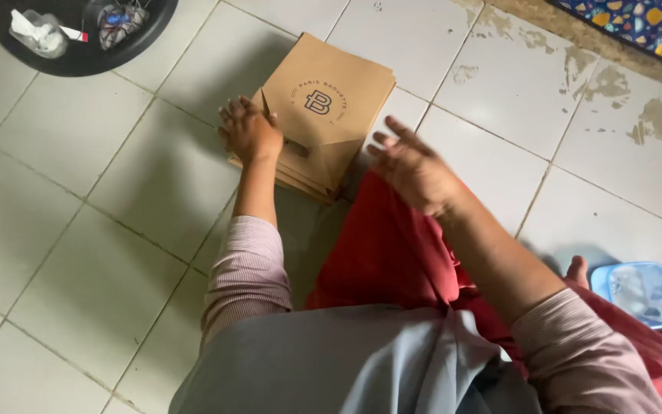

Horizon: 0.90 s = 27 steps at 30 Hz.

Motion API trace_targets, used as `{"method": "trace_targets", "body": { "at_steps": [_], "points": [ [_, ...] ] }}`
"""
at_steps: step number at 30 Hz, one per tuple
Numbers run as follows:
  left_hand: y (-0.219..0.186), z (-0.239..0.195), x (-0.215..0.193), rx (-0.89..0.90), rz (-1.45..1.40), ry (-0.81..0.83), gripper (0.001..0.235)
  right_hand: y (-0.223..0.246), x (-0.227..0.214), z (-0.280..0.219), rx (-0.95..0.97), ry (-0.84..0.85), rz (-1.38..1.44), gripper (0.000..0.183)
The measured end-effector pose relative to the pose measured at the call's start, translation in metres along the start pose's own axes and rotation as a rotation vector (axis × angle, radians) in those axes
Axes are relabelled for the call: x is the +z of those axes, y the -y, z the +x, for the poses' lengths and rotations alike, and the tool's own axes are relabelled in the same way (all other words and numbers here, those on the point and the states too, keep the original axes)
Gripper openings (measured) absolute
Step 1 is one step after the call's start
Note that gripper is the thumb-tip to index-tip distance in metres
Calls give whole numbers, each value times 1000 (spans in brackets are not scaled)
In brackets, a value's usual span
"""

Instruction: The person sits on the floor and assembles flat paper bags by folding the bottom flaps and applying glue with a small brush. They press the glued seams to secure them and then place the finished bag aside. The process is repeated for multiple bags.

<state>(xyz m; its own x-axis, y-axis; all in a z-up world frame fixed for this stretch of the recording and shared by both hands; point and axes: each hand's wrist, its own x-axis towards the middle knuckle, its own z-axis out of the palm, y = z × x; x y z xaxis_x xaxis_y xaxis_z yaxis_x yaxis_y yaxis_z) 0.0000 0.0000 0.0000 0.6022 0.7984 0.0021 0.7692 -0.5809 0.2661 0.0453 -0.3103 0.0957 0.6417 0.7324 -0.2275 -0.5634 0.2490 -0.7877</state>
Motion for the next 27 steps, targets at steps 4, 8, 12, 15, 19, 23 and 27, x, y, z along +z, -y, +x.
{"method": "trace_targets", "body": {
  "at_steps": [4, 8, 12, 15, 19, 23, 27],
  "points": [
    [51, 36, 63, 39, 29, 67, 72, -42, 44, 28, 156, -127, -151, 106],
    [64, 36, 81, 92, -184, -278, 45, -52, 51, 46, 167, -232, -95, 103],
    [42, -2, 56, 60, -315, -303, 27, -59, 39, 41, 156, -266, -50, 106],
    [39, -23, 22, 51, -355, -325, 20, -71, 27, 40, 137, -242, -72, 102],
    [4, -82, -48, 187, -736, -173, 17, -69, 23, 21, 85, -208, -80, 102],
    [-52, -135, -82, 454, -979, -240, 18, -40, 27, -13, -114, -100, -196, 91],
    [-123, -171, -95, 721, -1201, -271, 15, -17, -40, -33, -505, -91, -530, 82]
  ]
}}
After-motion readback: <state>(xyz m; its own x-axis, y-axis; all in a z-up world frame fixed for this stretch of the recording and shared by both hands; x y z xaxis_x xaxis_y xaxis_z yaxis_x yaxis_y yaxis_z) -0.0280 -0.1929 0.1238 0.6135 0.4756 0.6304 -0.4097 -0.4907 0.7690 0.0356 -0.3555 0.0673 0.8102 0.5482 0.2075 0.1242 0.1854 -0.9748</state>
